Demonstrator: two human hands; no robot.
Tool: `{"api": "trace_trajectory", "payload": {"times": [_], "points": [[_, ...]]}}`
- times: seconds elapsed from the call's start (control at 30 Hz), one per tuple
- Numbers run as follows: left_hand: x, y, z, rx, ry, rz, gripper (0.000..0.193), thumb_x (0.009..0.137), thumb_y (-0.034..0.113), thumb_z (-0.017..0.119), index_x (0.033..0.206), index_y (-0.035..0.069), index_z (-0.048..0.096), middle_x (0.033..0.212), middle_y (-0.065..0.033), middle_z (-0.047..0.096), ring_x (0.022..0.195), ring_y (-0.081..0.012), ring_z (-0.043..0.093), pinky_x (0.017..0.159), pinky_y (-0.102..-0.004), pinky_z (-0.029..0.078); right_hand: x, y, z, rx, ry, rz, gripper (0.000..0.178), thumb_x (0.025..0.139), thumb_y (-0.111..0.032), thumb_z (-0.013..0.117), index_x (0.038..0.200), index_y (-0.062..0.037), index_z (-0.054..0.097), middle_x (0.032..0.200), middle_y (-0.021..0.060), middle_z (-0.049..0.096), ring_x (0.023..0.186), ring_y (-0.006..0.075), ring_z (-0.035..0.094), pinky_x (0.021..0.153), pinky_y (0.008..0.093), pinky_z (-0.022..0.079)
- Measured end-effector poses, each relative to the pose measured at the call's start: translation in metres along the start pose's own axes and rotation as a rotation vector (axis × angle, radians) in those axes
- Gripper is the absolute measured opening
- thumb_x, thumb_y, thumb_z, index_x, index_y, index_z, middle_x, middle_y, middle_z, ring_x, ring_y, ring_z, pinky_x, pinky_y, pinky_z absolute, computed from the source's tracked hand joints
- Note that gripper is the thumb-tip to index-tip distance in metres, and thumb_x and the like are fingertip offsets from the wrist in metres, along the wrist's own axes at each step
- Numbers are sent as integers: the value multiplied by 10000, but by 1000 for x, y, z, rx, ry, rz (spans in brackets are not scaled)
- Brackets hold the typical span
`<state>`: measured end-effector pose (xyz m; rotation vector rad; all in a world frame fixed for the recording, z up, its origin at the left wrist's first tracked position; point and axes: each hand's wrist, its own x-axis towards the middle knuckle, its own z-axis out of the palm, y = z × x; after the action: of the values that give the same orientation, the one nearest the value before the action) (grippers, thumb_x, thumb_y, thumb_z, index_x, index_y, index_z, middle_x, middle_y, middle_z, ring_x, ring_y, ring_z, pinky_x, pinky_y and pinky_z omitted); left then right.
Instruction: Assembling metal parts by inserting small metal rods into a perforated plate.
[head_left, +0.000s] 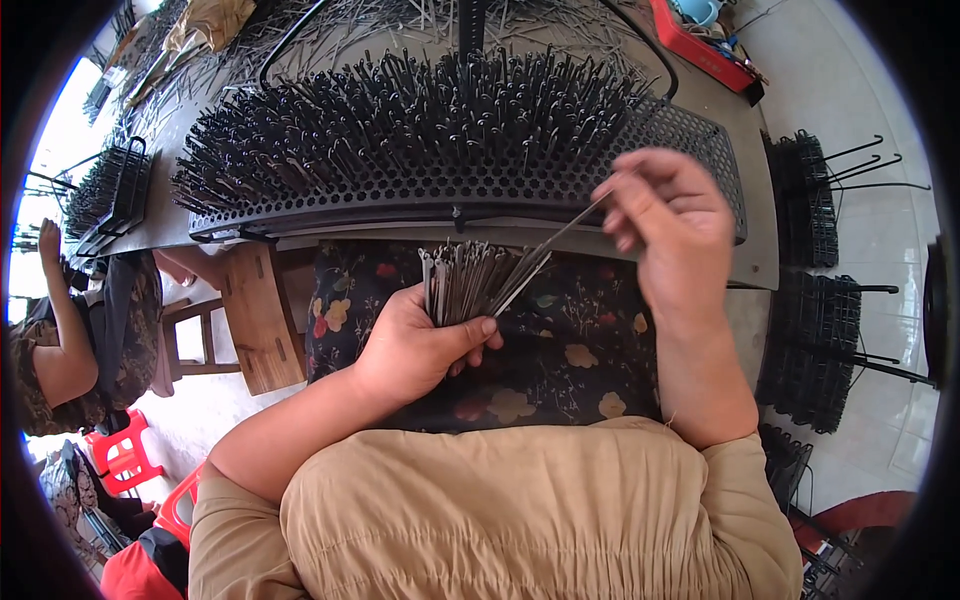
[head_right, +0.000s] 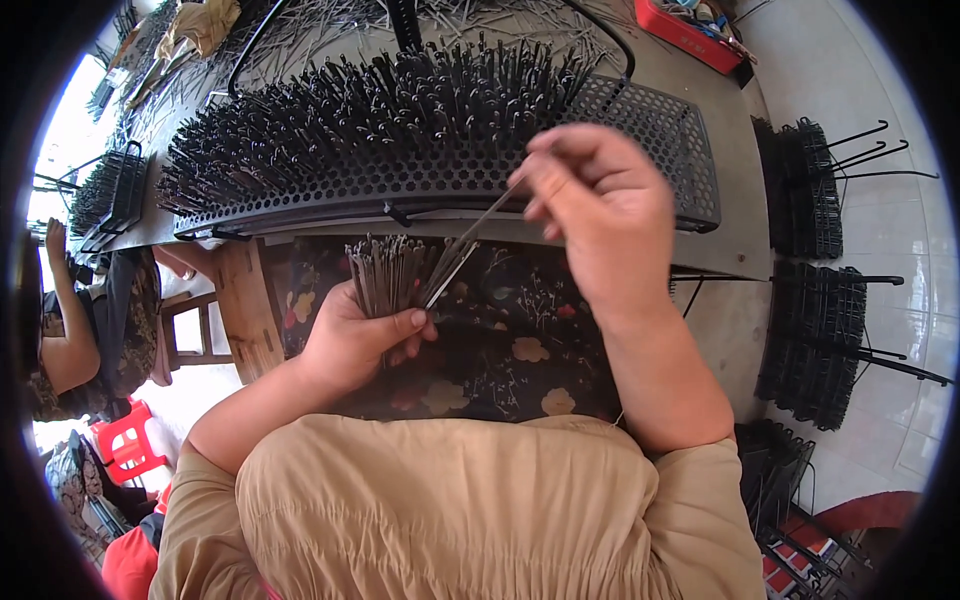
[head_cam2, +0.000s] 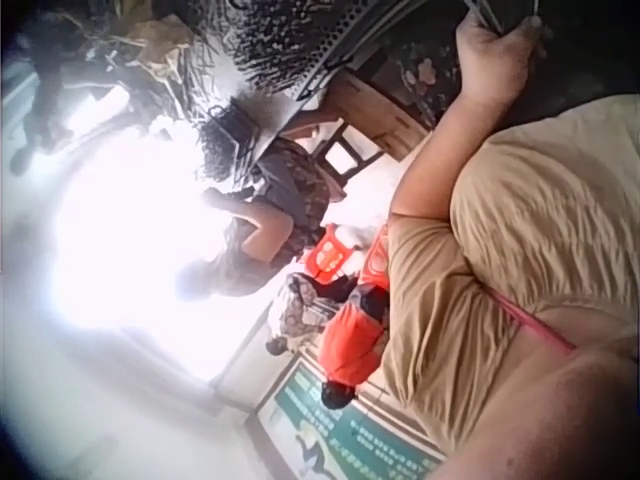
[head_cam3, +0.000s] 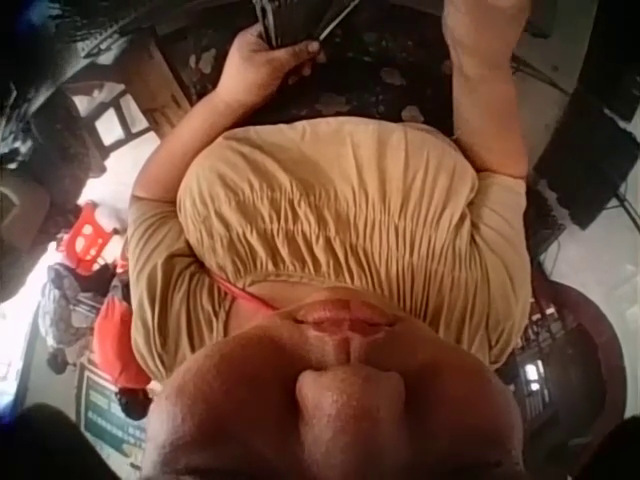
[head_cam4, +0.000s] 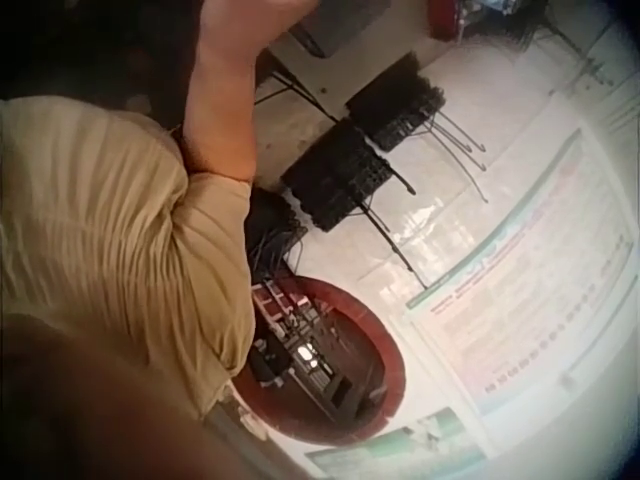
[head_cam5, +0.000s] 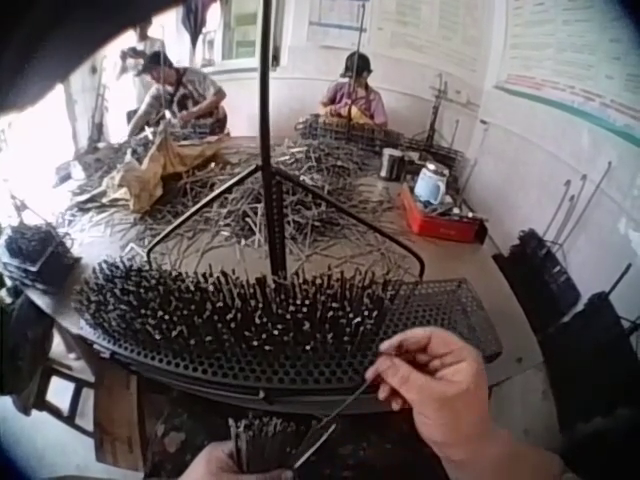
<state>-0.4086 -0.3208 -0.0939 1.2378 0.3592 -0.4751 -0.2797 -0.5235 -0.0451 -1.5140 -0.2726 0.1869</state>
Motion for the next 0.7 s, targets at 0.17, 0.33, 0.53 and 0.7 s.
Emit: {"api": "trace_trajectory", "payload": {"times": [0.17,0.33,0.53,0.7], "points": [[1,0,0,-13,19,-10,67,905,74,640,946,29,612,808,-32,666,626,-56,570,508,-206,454,15,-3,-8,-403,207,-720,231,869,87,632,1070,33,532,898,127,675,782,119,649,685,202,520],[1,0,0,19,8,-2,61,908,75,635,937,26,612,807,-33,664,625,-57,567,507,-207,451,20,1,-9,-628,140,-843,269,839,137,645,1064,54,522,951,135,658,864,155,660,791,245,540],[1,0,-2,5,7,-8,52,906,69,633,928,26,615,804,-33,663,619,-56,562,503,-206,448,25,2,-4,-554,212,-861,236,789,72,736,980,-3,619,809,50,673,719,75,643,635,199,524],[3,0,-3,0,7,-1,51,907,72,631,919,25,616,791,-31,661,608,-56,558,496,-208,445,24,-11,-7,-988,56,-840,142,788,60,716,901,-8,665,915,64,680,828,154,631,647,235,493]]}}
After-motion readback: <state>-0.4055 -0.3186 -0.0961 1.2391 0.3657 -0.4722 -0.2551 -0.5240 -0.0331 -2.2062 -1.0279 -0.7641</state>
